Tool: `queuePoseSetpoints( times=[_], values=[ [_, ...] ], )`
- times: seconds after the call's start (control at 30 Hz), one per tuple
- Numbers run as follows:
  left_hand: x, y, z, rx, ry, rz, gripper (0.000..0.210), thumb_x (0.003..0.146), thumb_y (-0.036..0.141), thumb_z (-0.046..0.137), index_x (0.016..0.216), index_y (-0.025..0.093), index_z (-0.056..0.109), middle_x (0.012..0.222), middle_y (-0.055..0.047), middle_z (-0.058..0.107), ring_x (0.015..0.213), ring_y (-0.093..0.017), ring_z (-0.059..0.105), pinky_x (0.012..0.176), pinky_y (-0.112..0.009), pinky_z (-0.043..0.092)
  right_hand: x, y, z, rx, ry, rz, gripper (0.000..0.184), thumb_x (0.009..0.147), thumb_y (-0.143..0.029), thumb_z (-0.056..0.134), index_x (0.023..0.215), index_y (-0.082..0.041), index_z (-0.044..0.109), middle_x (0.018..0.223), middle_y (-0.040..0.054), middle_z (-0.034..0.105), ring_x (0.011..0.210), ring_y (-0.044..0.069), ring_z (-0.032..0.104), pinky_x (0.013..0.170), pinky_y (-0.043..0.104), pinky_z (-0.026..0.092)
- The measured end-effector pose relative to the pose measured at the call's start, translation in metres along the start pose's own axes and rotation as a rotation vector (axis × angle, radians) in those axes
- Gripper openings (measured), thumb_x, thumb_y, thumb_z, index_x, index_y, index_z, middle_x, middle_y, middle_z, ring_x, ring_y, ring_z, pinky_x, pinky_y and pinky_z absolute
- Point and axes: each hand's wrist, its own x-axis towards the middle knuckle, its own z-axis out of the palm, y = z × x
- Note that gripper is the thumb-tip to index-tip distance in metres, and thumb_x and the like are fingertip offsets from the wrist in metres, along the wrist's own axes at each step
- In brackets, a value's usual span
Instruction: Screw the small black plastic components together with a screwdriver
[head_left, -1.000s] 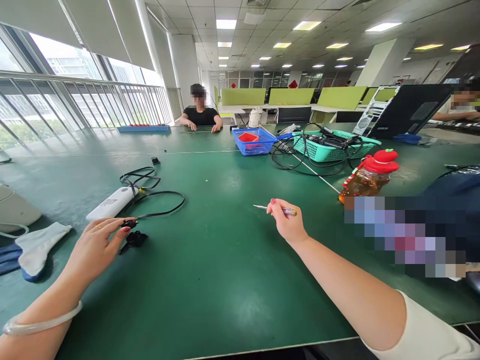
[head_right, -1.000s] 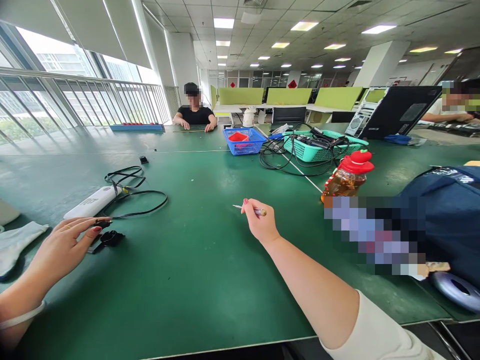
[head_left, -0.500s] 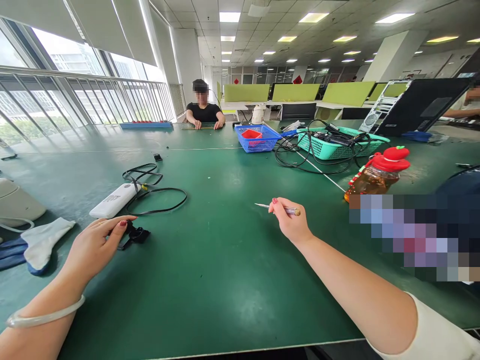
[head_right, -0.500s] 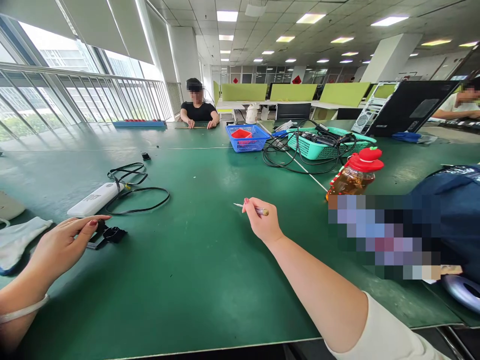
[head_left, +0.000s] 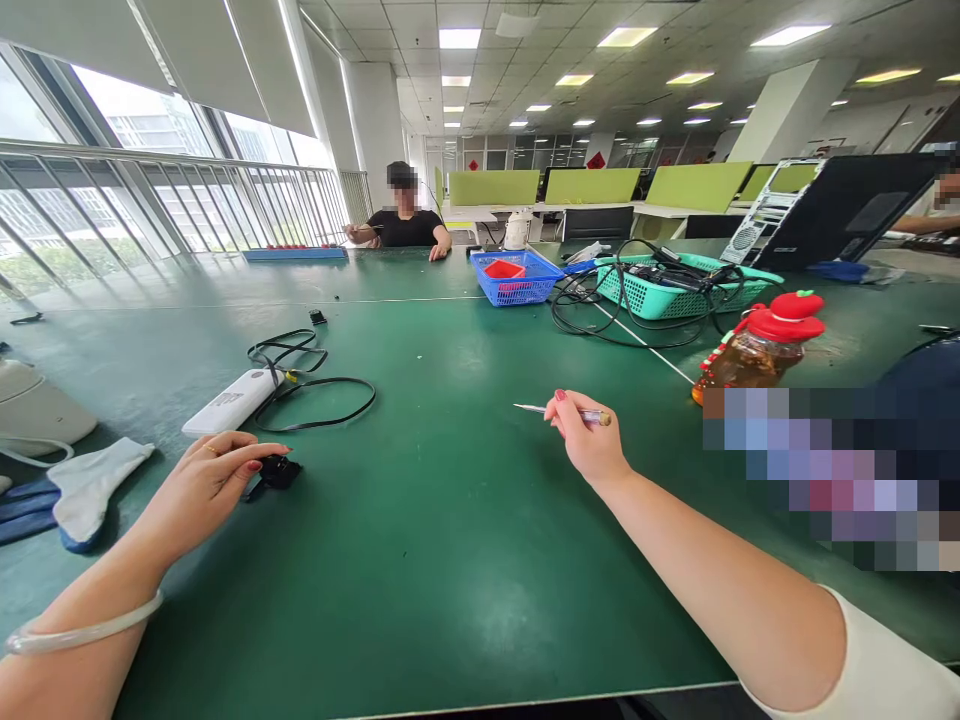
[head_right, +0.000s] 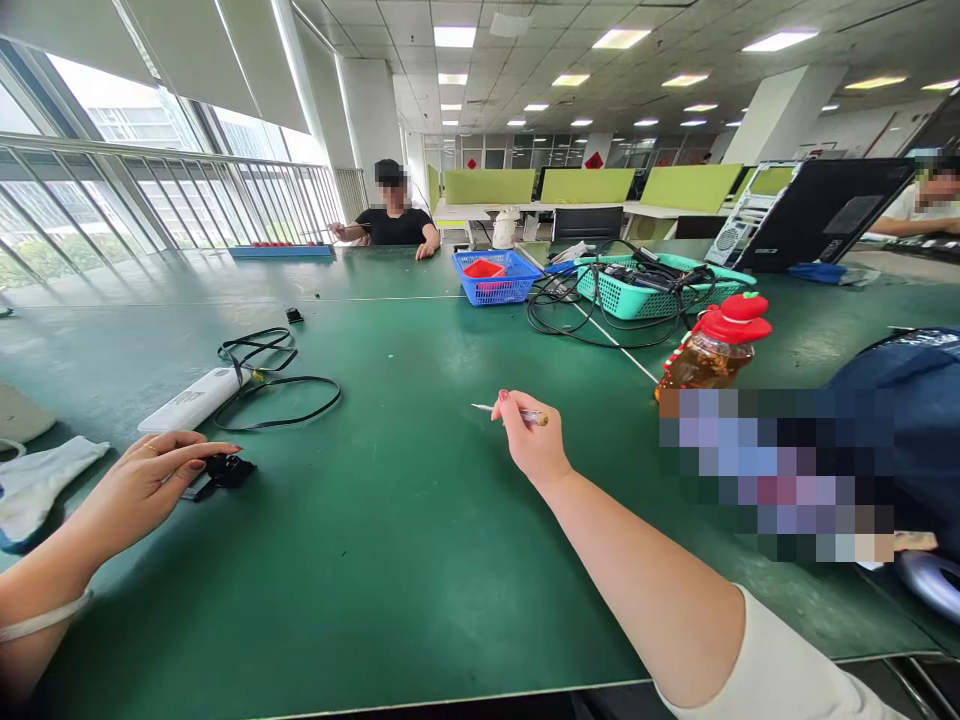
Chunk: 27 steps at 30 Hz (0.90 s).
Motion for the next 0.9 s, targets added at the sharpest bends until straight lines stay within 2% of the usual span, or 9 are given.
queuePoseSetpoints(
  times=[0.13, 0.23, 0.4, 0.57, 0.67, 0.77, 0.83, 0.9],
  values=[
    [0.001, -0.005, 0.006, -0.036, -0.012, 0.039, 0.049, 0.095, 0.043, 0.028, 0.111, 0.025, 0.071, 0.12, -0.006, 0.063, 0.113, -0.025, 0.054, 0.102, -0.041, 0.039, -0.001, 0.0, 0.0, -0.002, -0.021, -0.024, 0.051, 0.093, -0.06, 0.045, 0.062, -0.021, 0.058, 0.049, -0.0033, 0.037, 0.05, 0.013, 0.04, 0.052, 0.028, 0.034],
    [0.001, -0.008, 0.009, -0.116, -0.052, 0.02, 0.049, 0.095, 0.044, 0.028, 0.113, 0.023, 0.068, 0.122, -0.005, 0.066, 0.117, -0.024, 0.053, 0.105, -0.039, 0.039, -0.001, 0.0, 0.0, -0.016, -0.036, -0.024, 0.051, 0.093, -0.059, 0.045, 0.062, -0.021, 0.057, 0.049, -0.0036, 0.037, 0.049, 0.013, 0.038, 0.052, 0.028, 0.033],
    [0.0, -0.008, 0.011, -0.155, -0.106, -0.089, 0.05, 0.094, 0.046, 0.029, 0.118, 0.023, 0.066, 0.121, -0.005, 0.067, 0.115, -0.022, 0.056, 0.104, -0.038, 0.041, -0.001, -0.002, 0.0, -0.036, -0.04, -0.036, 0.052, 0.093, -0.059, 0.044, 0.061, -0.02, 0.057, 0.05, -0.0032, 0.039, 0.049, 0.013, 0.039, 0.051, 0.027, 0.032],
    [0.001, 0.002, 0.01, -0.107, -0.173, -0.134, 0.06, 0.091, 0.059, 0.027, 0.121, 0.025, 0.067, 0.118, -0.006, 0.068, 0.109, -0.024, 0.06, 0.099, -0.039, 0.046, -0.001, -0.001, 0.0, -0.038, -0.046, -0.036, 0.051, 0.093, -0.059, 0.044, 0.062, -0.02, 0.057, 0.049, -0.0034, 0.038, 0.049, 0.013, 0.039, 0.052, 0.027, 0.033],
    [0.002, 0.006, 0.01, -0.086, -0.182, -0.104, 0.062, 0.089, 0.065, 0.033, 0.123, 0.026, 0.066, 0.119, -0.006, 0.068, 0.114, -0.026, 0.058, 0.101, -0.041, 0.045, -0.001, -0.002, 0.0, -0.037, -0.038, -0.035, 0.051, 0.093, -0.059, 0.044, 0.062, -0.021, 0.057, 0.049, -0.0033, 0.038, 0.049, 0.013, 0.039, 0.051, 0.027, 0.033],
    [0.0, 0.002, 0.009, -0.044, -0.115, -0.041, 0.066, 0.083, 0.065, 0.044, 0.132, 0.023, 0.06, 0.131, -0.007, 0.062, 0.124, -0.029, 0.051, 0.109, -0.046, 0.037, -0.001, -0.003, 0.0, -0.033, -0.037, -0.026, 0.052, 0.092, -0.06, 0.044, 0.062, -0.02, 0.057, 0.049, -0.0034, 0.037, 0.048, 0.013, 0.038, 0.05, 0.027, 0.032],
    [-0.002, -0.004, 0.009, 0.008, -0.09, -0.052, 0.073, 0.079, 0.065, 0.051, 0.138, 0.022, 0.053, 0.139, -0.009, 0.056, 0.127, -0.032, 0.048, 0.11, -0.049, 0.035, -0.001, -0.004, 0.0, -0.03, -0.041, -0.028, 0.051, 0.092, -0.06, 0.045, 0.062, -0.021, 0.057, 0.05, -0.0034, 0.037, 0.048, 0.013, 0.038, 0.051, 0.027, 0.032],
    [-0.006, -0.013, 0.01, 0.041, -0.118, -0.102, 0.074, 0.077, 0.064, 0.054, 0.138, 0.023, 0.053, 0.141, -0.009, 0.053, 0.125, -0.033, 0.05, 0.107, -0.049, 0.037, -0.002, -0.004, 0.0, -0.025, -0.044, -0.034, 0.051, 0.092, -0.059, 0.045, 0.061, -0.021, 0.057, 0.05, -0.0032, 0.037, 0.049, 0.013, 0.038, 0.051, 0.027, 0.033]
  ],
)
